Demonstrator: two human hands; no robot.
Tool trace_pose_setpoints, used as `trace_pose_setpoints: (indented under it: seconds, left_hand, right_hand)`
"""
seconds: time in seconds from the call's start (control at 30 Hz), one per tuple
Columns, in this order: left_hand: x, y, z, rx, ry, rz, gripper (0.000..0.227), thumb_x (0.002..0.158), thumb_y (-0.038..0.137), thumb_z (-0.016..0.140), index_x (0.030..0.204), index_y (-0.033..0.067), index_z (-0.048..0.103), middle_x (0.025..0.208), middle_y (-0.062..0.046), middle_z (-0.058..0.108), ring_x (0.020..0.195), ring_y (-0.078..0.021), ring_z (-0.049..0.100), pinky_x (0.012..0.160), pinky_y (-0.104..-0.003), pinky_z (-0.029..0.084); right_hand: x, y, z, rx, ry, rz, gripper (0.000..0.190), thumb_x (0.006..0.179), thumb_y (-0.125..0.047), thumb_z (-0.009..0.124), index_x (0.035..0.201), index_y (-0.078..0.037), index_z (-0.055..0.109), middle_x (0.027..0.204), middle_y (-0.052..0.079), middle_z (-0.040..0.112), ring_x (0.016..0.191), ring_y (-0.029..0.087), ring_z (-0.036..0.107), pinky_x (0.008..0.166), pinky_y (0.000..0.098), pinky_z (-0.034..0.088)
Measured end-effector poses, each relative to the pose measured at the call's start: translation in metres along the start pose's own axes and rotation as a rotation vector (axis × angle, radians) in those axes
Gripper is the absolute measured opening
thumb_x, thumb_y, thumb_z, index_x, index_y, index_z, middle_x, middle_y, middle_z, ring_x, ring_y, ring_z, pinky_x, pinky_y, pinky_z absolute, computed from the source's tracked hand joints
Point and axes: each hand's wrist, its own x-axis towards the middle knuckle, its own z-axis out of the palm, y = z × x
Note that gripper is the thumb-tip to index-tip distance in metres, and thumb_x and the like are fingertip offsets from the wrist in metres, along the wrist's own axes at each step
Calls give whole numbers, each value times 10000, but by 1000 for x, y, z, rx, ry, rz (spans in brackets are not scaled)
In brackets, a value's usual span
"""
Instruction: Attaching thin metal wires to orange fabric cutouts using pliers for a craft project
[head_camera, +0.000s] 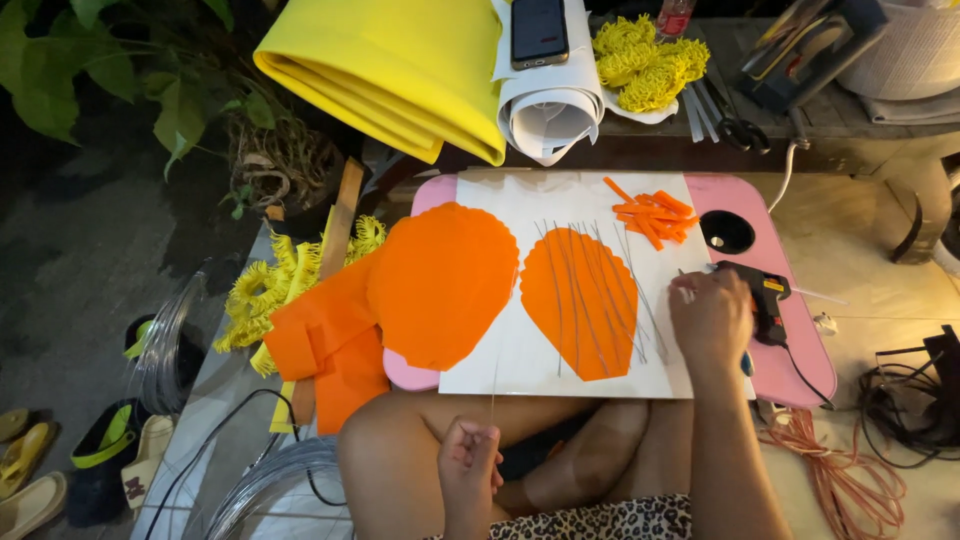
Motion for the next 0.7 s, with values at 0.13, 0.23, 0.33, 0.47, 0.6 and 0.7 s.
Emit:
trace_pose_setpoints:
  seconds: [0.13,0.23,0.33,0.47,0.6,0.7]
  left_hand:
    - [-1,-1,-2,-19,-6,-25,123,821,96,643,826,-9,578,611,-116,547,375,-123,406,337,-229,282]
    - [-1,-2,-2,-26,-36,-8,121,836,89,642,814,-6,570,605,-111,540,374,-119,398,333,-229,279]
    - [-1,-2,-1,-36,-47,9,108,833,77,634,835,-17,581,624,-112,547,390,-114,401,341,-222,279]
    - [0,-4,-1,-40,-44,12,117,838,80,642,818,-12,574,623,-106,546,389,-110,399,331,-219,274]
    - [2,-13,-3,-70,-49,-6,127,836,101,657,835,12,567,616,-104,539,383,-107,395,338,-212,271]
    - [-1,-6,-1,-45,-35,-12,124,835,97,653,816,10,568,599,-99,537,381,-113,406,343,-219,284]
  right_hand:
    - [8,6,-9,60,-75,77,89,758,-151,717,843,-144,742,1028,95,586,993,274,536,816,379,474]
    - [9,3,-9,-33,-155,49,88,772,-226,697,783,-155,750,927,105,613,878,286,572,744,372,487]
    - [5,-12,-13,-50,-249,78,111,740,-228,644,703,-171,733,751,66,654,671,276,592,605,389,487]
    - [9,-21,5,-4,-293,30,169,758,-240,621,786,-110,725,795,106,664,735,302,598,680,405,489]
    - [31,-22,32,-65,-380,-34,221,789,-272,647,896,-90,712,840,90,675,756,254,626,685,360,506]
    - [48,-38,30,-137,-532,48,201,780,-228,631,879,-78,723,792,94,697,702,247,655,666,340,515]
